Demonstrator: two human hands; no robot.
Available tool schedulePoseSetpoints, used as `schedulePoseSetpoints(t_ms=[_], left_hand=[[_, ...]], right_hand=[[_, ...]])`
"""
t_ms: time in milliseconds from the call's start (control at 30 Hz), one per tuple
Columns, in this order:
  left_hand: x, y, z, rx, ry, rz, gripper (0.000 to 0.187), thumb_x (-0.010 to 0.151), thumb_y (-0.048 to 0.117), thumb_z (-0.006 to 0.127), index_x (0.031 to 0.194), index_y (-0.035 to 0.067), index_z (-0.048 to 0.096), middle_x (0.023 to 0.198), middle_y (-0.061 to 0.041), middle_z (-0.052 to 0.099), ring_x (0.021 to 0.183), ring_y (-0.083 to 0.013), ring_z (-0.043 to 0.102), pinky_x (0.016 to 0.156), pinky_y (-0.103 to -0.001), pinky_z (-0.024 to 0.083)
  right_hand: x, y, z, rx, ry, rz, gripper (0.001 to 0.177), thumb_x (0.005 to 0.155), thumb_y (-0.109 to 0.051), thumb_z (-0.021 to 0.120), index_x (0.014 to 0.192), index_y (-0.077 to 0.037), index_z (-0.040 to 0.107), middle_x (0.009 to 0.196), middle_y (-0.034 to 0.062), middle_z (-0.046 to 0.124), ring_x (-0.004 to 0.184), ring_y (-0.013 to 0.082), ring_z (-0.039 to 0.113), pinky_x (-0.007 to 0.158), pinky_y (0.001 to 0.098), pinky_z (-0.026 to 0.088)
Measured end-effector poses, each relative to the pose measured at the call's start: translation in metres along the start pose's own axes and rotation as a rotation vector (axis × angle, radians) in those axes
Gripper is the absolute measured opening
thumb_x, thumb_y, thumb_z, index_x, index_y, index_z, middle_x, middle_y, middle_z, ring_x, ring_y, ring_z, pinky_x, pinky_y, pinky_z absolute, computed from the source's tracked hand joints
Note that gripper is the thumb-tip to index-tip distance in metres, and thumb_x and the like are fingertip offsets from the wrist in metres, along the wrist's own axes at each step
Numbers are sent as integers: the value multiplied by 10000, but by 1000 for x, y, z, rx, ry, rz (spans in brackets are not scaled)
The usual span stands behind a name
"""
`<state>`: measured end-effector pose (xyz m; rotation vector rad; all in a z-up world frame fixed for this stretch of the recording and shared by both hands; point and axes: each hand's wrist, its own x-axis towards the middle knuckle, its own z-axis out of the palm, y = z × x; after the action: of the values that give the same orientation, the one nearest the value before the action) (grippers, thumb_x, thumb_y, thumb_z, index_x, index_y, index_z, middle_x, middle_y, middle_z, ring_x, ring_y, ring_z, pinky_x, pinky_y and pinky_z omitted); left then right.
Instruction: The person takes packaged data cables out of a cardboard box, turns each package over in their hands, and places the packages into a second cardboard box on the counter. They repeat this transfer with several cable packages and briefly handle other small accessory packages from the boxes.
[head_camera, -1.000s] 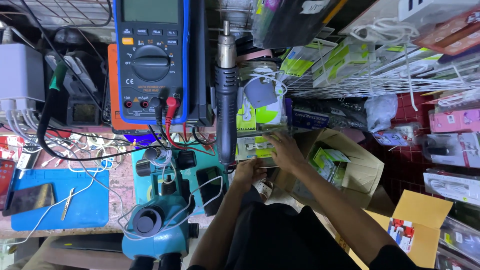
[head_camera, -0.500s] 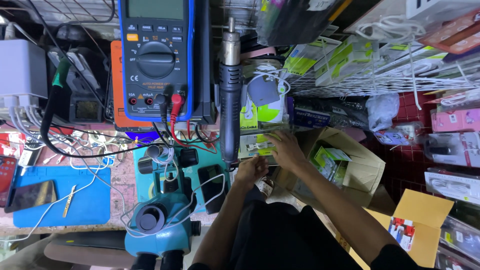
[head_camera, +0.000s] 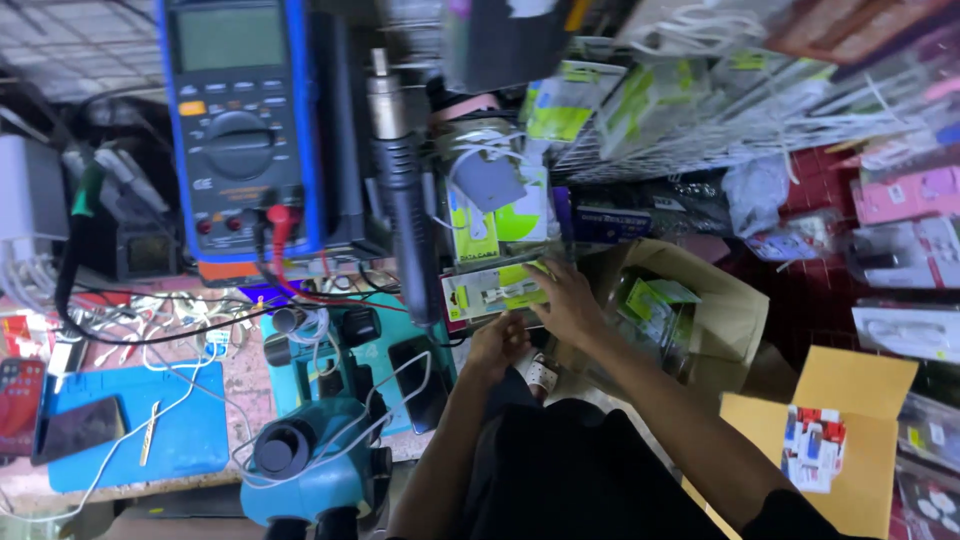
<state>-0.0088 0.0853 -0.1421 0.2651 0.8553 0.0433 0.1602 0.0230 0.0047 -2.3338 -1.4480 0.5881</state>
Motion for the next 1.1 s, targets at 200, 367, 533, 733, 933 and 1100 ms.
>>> schedulePoseSetpoints(t_ms=[200,367,533,733,933,1100], left_hand=[[1,-13,14,105,45,-76,358,1055,450,519,929,134,628,650,37,526,560,-132,508,545,-306,488],[8,-30,39,267,17,-82,313,1016,419,571,912,132,639,650,32,555,581,-139,549,554,-313,497],[-12,-56,107,445,122,-79,253,994,365,576,969,135,680,744,16,619,653,-145,614,624,-329,534],[-9,-126,142,630,22,-101,261,1022,383,565,1011,136,649,848,-25,664,718,-158,648,660,-321,524],[2,-193,143,668,37,-170,284,1011,376,527,1068,133,660,911,-26,707,758,-162,642,652,-337,509],[5,-214,143,746,6,-249,334,1026,403,519,1074,102,655,955,-36,690,787,-164,656,697,-344,554]], right_hand=[[-57,33,-5,132,168,-51,693,834,-223,794,1456,-116,507,1461,236,488,1341,446,450,1071,543,379],[-121,82,-23,359,180,79,607,912,-247,744,1462,-121,523,1462,194,519,1358,406,466,1111,517,392],[-196,136,-29,517,143,392,592,903,-293,730,1446,-131,558,1380,166,595,1244,311,600,1028,461,498],[-273,196,23,592,256,585,558,863,-308,758,1368,-121,614,1166,101,744,961,225,744,862,379,591],[-303,209,50,663,325,585,532,787,-267,805,1283,-129,670,1119,92,769,927,210,757,828,381,587],[-296,219,67,904,283,589,518,802,-235,716,1307,-133,660,1104,83,774,873,192,775,790,354,606]])
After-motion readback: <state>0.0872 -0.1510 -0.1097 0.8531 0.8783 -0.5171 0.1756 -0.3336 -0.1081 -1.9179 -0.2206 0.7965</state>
